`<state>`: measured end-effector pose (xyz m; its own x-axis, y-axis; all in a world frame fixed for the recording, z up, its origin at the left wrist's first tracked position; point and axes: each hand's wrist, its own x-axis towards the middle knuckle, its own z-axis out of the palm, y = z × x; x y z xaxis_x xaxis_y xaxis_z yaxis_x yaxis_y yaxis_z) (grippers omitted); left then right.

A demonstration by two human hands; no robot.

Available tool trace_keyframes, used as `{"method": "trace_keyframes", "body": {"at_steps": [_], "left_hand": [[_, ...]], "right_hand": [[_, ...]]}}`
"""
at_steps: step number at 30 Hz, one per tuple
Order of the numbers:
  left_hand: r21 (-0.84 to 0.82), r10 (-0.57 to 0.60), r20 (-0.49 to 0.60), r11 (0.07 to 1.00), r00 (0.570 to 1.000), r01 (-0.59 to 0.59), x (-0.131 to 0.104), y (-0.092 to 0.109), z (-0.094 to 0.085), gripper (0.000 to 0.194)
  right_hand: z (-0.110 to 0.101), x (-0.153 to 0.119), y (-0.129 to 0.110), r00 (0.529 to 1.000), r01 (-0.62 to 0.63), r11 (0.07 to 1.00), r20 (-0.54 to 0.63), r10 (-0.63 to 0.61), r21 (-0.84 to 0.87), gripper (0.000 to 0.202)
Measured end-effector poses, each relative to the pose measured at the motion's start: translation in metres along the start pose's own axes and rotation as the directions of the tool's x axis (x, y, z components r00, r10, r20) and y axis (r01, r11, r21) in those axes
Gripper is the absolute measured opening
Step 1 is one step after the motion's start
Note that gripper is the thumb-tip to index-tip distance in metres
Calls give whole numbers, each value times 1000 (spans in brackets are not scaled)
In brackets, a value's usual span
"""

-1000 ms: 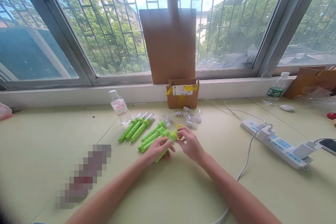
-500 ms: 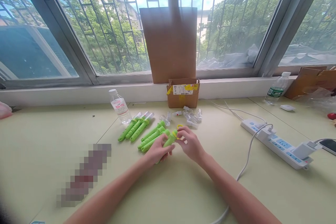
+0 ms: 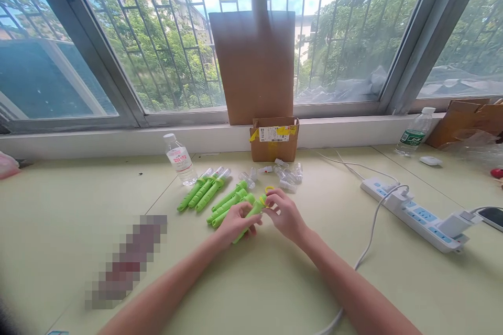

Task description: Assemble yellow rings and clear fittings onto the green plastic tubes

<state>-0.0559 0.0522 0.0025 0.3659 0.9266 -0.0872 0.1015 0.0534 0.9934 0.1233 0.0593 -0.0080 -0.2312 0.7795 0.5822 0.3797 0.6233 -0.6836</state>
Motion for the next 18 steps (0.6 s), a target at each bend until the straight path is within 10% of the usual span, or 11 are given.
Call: {"method": "trace_keyframes", "body": {"at_steps": [18], "left_hand": [[33, 57, 28, 998, 998, -58, 0, -2, 4, 41]], "right_hand": [[-1, 1, -2, 1000, -16, 1000, 18, 16, -2, 3]]}}
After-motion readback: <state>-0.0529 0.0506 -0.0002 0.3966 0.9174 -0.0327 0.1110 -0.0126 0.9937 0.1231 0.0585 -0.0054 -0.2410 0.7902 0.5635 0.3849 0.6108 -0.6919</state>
